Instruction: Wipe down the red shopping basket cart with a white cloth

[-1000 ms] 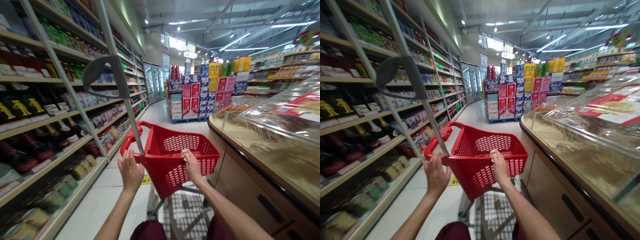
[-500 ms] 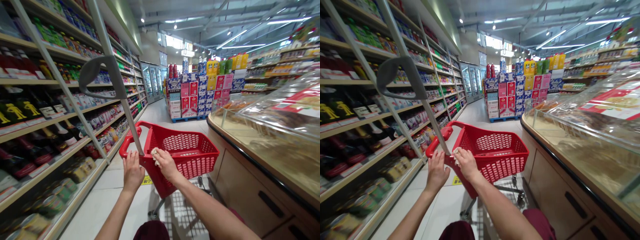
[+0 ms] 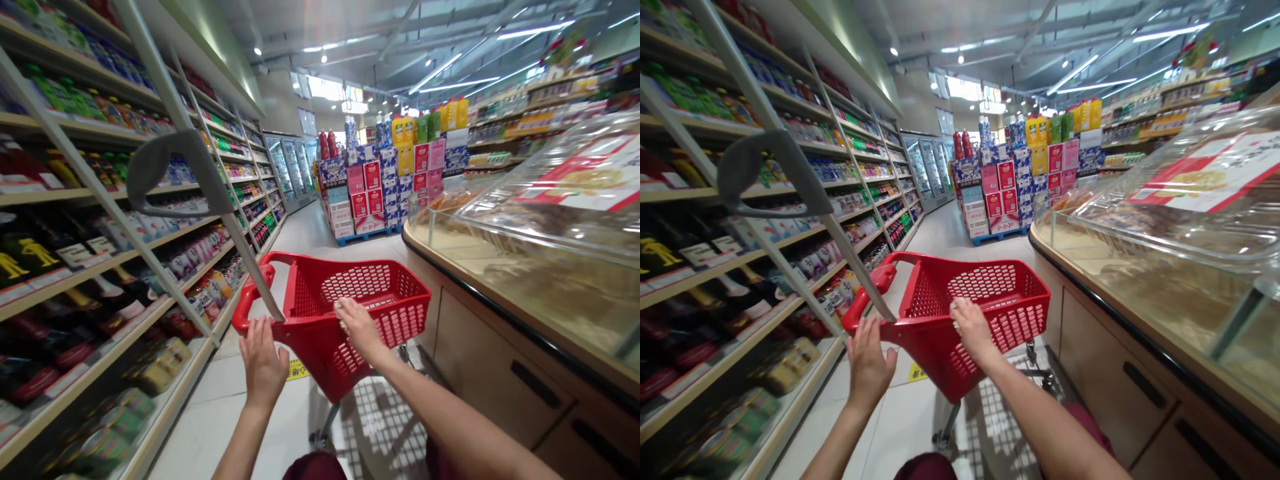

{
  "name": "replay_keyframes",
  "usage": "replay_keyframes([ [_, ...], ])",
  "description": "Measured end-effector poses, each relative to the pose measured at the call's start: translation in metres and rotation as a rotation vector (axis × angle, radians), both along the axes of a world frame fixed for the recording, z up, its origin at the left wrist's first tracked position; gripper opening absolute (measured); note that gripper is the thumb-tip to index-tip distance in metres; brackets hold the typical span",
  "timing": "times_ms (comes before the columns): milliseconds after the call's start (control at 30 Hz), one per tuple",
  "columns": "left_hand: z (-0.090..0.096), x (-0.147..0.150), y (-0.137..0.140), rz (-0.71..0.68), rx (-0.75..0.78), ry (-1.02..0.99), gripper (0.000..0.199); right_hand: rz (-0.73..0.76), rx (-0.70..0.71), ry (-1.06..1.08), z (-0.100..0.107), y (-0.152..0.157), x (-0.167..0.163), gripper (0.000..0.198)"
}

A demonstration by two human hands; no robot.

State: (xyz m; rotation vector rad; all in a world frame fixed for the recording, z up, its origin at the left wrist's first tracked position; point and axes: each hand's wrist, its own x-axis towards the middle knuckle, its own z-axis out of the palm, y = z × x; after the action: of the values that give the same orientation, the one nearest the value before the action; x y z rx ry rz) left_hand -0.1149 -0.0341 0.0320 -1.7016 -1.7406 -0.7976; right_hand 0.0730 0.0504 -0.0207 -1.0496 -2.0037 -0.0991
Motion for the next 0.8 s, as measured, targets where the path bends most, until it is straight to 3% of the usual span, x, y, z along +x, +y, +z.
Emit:
replay_keyframes([
  [67,0.0,0.017,0.003,-0.053,0.034,0.041,0.062,-0.155,-0.05,0.026,-0.009,0.006,0.016,0.045],
  [100,-0.001,0.027,0.007,-0.092,0.015,0.078,0.061,-0.158,-0.039,0.021,-0.013,0.007,0.019,0.044],
  [167,-0.004,0.047,0.018,-0.154,-0.096,0.154,0.06,-0.068,0.035,-0.028,-0.016,0.007,0.016,0.041],
  [267,-0.01,0.065,0.032,-0.134,-0.251,0.2,0.058,0.016,0.103,-0.116,-0.016,0.013,0.026,0.038],
  [400,-0.017,0.067,0.037,-0.1,-0.286,0.225,0.057,-0.252,-0.044,-0.113,-0.025,0.026,0.077,0.041],
  [467,-0.019,0.065,0.036,-0.069,-0.276,0.218,0.055,-0.305,-0.062,-0.106,-0.031,0.028,0.088,0.041],
  [633,-0.023,0.063,0.033,-0.067,-0.251,0.231,0.058,-0.09,0.088,-0.203,-0.04,0.027,0.091,0.039],
  [800,-0.026,0.063,0.034,-0.063,-0.271,0.218,0.06,-0.473,-0.124,-0.134,-0.047,0.04,0.153,0.042],
])
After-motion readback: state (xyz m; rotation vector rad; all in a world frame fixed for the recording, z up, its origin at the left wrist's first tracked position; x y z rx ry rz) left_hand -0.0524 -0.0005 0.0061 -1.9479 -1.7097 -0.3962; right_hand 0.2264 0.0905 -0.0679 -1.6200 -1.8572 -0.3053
